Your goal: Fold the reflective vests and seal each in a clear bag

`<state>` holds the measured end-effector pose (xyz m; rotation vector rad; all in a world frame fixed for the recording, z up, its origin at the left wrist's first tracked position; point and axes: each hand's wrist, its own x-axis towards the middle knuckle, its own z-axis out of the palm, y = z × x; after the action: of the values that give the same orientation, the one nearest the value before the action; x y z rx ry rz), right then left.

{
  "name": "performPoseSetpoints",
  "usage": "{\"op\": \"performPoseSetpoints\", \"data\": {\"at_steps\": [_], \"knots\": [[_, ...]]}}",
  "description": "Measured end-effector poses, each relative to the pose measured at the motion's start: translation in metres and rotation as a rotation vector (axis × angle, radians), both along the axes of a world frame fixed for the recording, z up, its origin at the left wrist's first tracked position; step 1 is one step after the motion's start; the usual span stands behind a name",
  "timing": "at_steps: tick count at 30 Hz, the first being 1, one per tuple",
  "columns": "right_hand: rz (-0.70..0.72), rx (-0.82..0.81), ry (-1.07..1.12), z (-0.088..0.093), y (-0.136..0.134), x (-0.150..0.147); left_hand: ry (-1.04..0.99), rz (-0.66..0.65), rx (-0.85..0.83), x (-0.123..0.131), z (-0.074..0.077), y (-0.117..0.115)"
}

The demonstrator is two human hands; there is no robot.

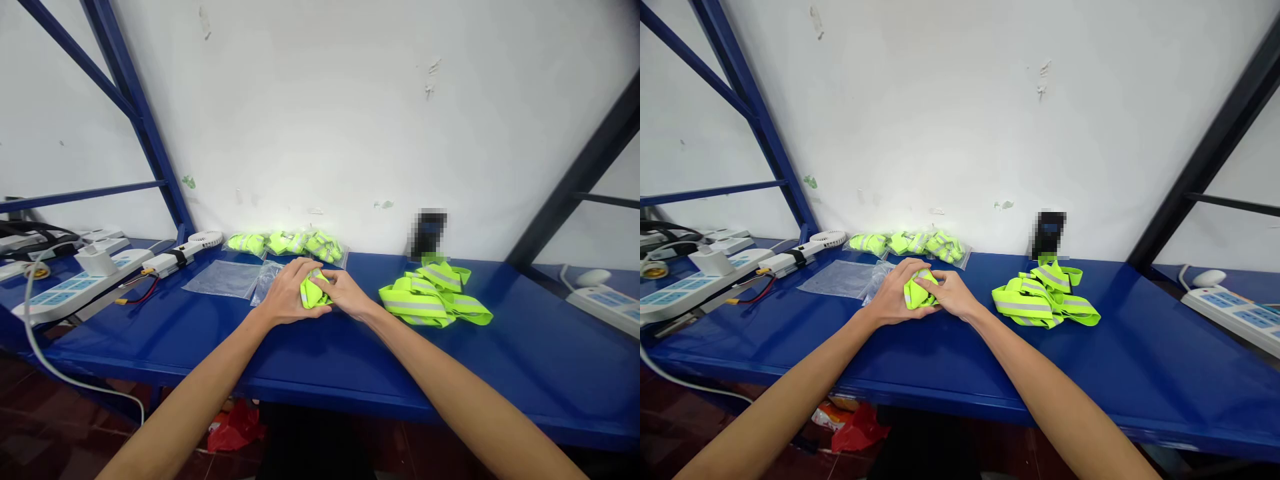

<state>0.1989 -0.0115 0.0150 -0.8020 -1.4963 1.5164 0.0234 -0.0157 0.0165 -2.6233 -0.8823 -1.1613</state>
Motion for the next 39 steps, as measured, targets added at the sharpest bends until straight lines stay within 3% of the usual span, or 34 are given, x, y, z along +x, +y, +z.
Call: {"op": "performPoseSetpoints", "data": {"at_steps": [5, 7, 10, 13, 23, 28, 30, 33, 39], "knots": [[0.426, -0.271, 0.114, 0.010, 0.004, 0.020, -0.259, -0.122, -0.108, -0.006, 0.002, -0.002], [0.487, -0.286, 0.150, 0.012, 0.006, 0.026, -0.397, -0.179, -0.176, -0.007, 0.001, -0.003], [0.429, -0.249, 0.156, 0.010, 0.006, 0.024, -0.518, -0.245, -0.230, -0.007, 0.001, -0.004], [0.310, -0.217, 0.104, 0.009, 0.003, 0.014, -0.513, -0.264, -0.236, -0.006, 0.000, -0.005], [-0.050, -0.001, -0.098, 0.005, -0.002, -0.004, -0.291, -0.093, -0.128, -0.001, -0.001, -0.008], [-0.436, 0.536, -0.521, -0.001, -0.008, -0.012, -0.229, -0.076, -0.036, 0.010, -0.002, -0.006], [-0.510, 0.659, -0.649, 0.000, -0.010, -0.013, -0.220, -0.069, -0.014, 0.011, 0.000, -0.005], [-0.512, 0.687, -0.665, 0.001, -0.010, -0.012, -0.233, -0.063, 0.004, 0.009, 0.002, -0.002], [-0.372, 0.659, -0.528, 0.002, -0.015, -0.010, -0.137, -0.039, 0.079, -0.001, 0.003, 0.007]]}}
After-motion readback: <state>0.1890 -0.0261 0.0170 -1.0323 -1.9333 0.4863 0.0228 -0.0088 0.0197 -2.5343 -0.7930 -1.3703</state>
